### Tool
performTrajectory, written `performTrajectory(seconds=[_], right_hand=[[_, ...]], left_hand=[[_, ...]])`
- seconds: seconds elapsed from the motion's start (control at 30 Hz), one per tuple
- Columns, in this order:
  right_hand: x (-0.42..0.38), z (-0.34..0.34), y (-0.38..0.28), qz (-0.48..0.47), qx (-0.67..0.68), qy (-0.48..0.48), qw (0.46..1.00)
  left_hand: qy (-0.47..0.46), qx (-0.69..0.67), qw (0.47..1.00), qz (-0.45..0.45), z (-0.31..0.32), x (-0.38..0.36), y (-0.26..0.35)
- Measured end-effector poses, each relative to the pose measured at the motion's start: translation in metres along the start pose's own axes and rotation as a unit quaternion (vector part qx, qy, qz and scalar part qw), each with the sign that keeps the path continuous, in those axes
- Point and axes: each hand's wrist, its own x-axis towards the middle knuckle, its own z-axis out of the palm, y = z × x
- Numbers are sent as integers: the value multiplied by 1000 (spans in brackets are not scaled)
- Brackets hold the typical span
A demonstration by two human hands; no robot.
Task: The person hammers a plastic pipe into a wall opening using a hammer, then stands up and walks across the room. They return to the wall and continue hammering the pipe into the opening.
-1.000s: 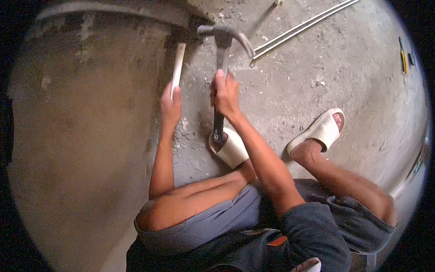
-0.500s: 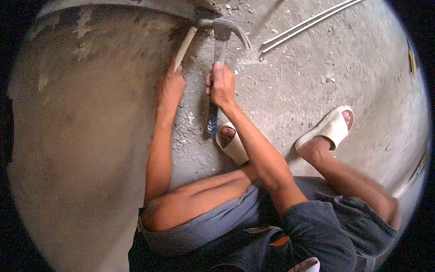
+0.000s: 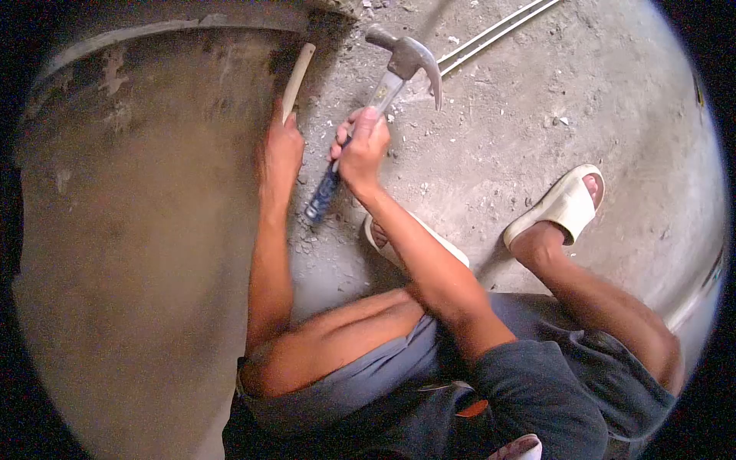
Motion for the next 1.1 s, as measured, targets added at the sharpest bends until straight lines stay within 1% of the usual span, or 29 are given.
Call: performTrajectory(seconds=[0.03, 0.07, 0.1, 0.17, 0.2, 0.23, 0.27, 0.3, 0.37, 0.4, 0.43, 0.47, 0.5, 0.53, 0.6, 0.73, 0.8, 0.83, 0.87, 0.9, 0.93, 1.0, 1.03, 1.1], right_hand=[[1, 4, 1, -16, 59, 15, 998], [14, -3, 4, 91, -38, -58, 993], [24, -2, -11, 171, -117, -98, 973], [33, -17, -23, 149, -177, -120, 965], [36, -25, -23, 146, -178, -121, 965], [36, -33, -21, 89, -223, -136, 961], [36, -39, -16, 33, -265, -147, 952], [30, -39, -19, 35, -264, -142, 953], [20, -34, -31, 56, -203, -128, 969], [19, -35, -30, 61, -204, -130, 968], [18, -35, -27, 43, -210, -125, 969], [19, -35, -25, 21, -215, -121, 969], [20, -37, -20, 22, -215, -126, 968], [22, -38, -15, -5, -236, -123, 964], [23, -37, -13, -64, -261, -117, 956], [15, -29, -15, -74, -271, -130, 951], [7, -24, -18, -17, -218, -128, 967], [7, -26, -12, -15, -218, -127, 967], [7, -29, -4, -36, -211, -128, 968], [5, -25, -5, -58, -204, -129, 969], [0, -22, -8, -57, -204, -128, 969], [-16, -14, -12, -26, -71, -107, 991], [-19, -9, -9, -25, -71, -107, 991], [-23, 1, -1, -63, 41, -37, 996]], left_hand=[[5, 12, 1000, -1, -2, 0, 2], [7, 13, 1000, 1, -4, 0, 1], [12, 10, 1000, 10, -6, 0, 4], [18, 5, 1000, 24, -8, -4, 9], [13, 13, 1000, -3, -12, -18, 12], [6, 23, 999, -30, -14, -29, 12], [5, 24, 999, -28, -15, -37, 10], [-4, 30, 999, -38, -13, -45, 6], [-15, 37, 998, -53, -11, -47, 5], [-2, 18, 1000, -17, -12, -43, 5], [12, 0, 1000, 17, -12, -39, 2], [12, 0, 1000, 12, -10, -32, -2], [48, -10, 998, 31, -10, -23, -4], [85, -22, 995, 51, -10, -19, -7], [88, -15, 995, 48, -15, -18, -10], [85, -9, 996, 35, -17, -20, -11], [85, -5, 996, 32, -15, -22, -10], [87, -3, 996, 32, -15, -22, -8], [86, -3, 996, 31, -16, -24, -7], [85, 11, 996, 23, -16, -26, -6], [84, 26, 996, 16, -17, -27, -5], [84, 29, 996, 13, -17, -27, -3], [84, 33, 996, 10, -18, -27, -3], [80, 32, 996, 6, -18, -27, -3]])
